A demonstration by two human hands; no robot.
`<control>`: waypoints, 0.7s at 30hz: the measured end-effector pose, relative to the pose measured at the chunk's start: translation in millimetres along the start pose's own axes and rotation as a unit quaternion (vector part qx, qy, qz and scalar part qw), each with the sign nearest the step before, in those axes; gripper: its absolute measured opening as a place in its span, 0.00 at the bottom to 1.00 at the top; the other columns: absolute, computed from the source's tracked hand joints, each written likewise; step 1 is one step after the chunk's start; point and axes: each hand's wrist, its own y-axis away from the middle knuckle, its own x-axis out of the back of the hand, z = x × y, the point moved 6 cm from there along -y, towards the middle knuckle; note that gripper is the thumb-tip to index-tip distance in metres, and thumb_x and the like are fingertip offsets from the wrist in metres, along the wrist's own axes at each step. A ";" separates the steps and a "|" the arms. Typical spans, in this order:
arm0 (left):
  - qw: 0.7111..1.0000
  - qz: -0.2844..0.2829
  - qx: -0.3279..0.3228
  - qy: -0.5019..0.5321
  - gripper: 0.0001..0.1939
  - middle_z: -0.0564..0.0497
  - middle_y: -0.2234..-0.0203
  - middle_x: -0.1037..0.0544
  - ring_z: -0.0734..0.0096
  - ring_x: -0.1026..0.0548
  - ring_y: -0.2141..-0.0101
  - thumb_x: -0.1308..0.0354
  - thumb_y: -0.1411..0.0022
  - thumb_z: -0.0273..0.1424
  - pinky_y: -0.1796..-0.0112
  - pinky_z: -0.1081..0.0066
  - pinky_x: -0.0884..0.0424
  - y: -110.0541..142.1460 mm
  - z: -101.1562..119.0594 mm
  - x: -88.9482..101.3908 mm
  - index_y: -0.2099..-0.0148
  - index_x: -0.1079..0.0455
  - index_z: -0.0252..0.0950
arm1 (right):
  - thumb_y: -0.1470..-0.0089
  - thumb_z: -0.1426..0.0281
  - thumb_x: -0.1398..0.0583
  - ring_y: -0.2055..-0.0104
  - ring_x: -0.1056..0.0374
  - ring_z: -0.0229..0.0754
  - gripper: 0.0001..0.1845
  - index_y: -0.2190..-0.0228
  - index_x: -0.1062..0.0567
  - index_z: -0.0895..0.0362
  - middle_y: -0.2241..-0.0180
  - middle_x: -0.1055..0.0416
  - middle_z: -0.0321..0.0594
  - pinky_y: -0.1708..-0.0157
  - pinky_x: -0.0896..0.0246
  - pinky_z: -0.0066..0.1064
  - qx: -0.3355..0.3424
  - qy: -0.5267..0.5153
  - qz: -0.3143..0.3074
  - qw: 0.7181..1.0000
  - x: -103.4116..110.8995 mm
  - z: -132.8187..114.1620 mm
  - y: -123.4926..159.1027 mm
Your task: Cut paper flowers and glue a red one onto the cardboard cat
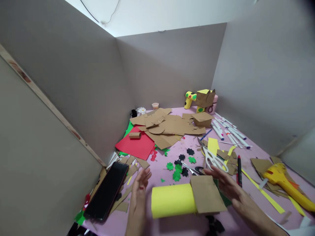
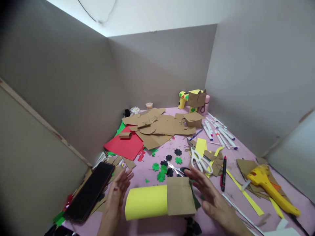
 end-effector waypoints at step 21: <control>0.936 -0.194 -0.069 -0.286 0.07 0.53 0.78 0.29 0.66 0.31 0.73 0.46 0.46 0.29 0.69 0.69 0.35 -86.9 2.4 -72.3 0.75 0.33 0.37 | 0.58 0.50 0.38 0.58 0.30 0.60 0.18 0.68 0.22 0.47 0.65 0.22 0.46 0.59 0.35 0.51 -0.118 0.179 0.258 0.942 60.8 -14.9 9.1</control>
